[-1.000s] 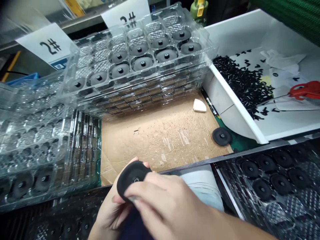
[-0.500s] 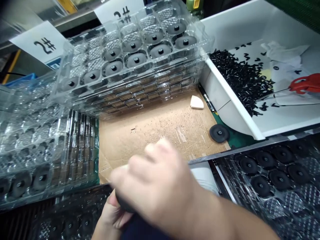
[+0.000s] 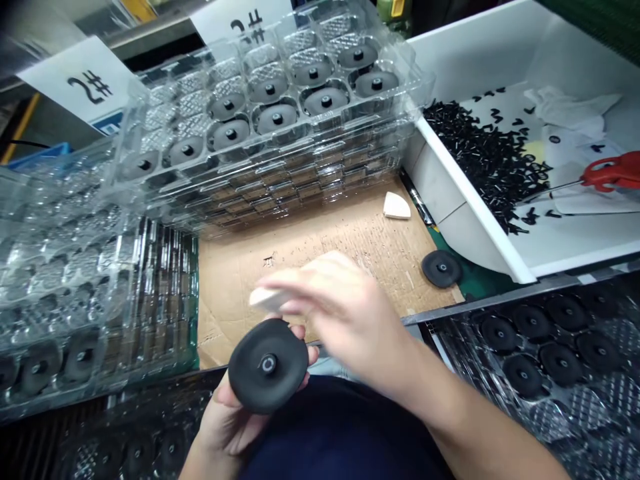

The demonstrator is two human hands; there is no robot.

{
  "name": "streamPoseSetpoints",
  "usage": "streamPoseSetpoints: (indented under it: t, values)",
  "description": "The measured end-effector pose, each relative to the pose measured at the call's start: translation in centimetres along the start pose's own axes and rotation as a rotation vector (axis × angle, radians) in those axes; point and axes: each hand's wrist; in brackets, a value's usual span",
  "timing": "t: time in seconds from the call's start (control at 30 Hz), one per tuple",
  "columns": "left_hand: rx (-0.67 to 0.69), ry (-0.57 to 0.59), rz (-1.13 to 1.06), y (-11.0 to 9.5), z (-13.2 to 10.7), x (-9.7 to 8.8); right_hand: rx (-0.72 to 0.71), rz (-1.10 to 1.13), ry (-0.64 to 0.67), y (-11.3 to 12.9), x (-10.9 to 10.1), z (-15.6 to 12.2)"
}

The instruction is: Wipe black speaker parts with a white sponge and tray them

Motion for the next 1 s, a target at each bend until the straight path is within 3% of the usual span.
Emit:
streamPoseSetpoints:
  t: [0.07,0.13,0.27,0.4,0.53,0.63,0.7,0.77,0.83,0.87,0.93,1.0]
  values:
    - [-0.006,0.029,-0.077,-0.4,-0.2,-0.1,0.275,0.010,-0.037,-2.2,0.1,-0.8]
    - [-0.020,0.026,-0.129,-0.7,-0.4,-0.4,0.414,-0.005,0.018,-4.5,0.8,-2.4]
    - [-0.028,0.010,-0.167,-1.0,-0.5,-1.0,0.392,-0.246,0.061,-8.0,3.1,-6.0]
    - [-0.036,0.003,-0.191,-0.8,-0.3,-1.7,0.382,-0.370,0.056,-8.4,4.2,-8.2]
    - [-0.004,-0.026,-0.226,-0.8,-0.2,-2.2,0.356,-0.438,0.070,-8.3,4.3,-8.7]
    - [0.022,-0.022,-0.252,-0.8,-0.2,-2.1,0.322,-0.440,0.071,-8.4,4.0,-7.3]
    - [0.032,-0.026,-0.241,-0.7,-0.3,-1.9,0.302,-0.415,0.063,-7.1,3.8,-5.6]
    - [0.080,-0.051,-0.209,-0.6,-0.4,-1.7,0.245,-0.366,-0.012,-4.4,3.8,-3.7]
    - [0.158,-0.083,-0.170,-0.3,-0.5,-1.7,0.081,-0.280,-0.150,-0.8,3.9,-2.3]
    - [0.184,-0.097,-0.154,-0.2,-0.5,-1.8,-0.031,-0.245,-0.146,0.9,4.1,-1.8]
    - [0.208,-0.122,-0.134,0.1,-0.5,-1.9,-0.135,-0.145,-0.027,3.4,4.3,-1.1]
    - [0.218,-0.157,-0.128,0.3,-0.6,-2.0,-0.091,-0.069,0.186,4.4,4.4,-0.7]
Point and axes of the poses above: each hand's wrist, its own z-axis towards the middle knuckle, its own x-axis out of the palm, y = z × x, and after that the axes turned 9 degrees about -y, right-handed
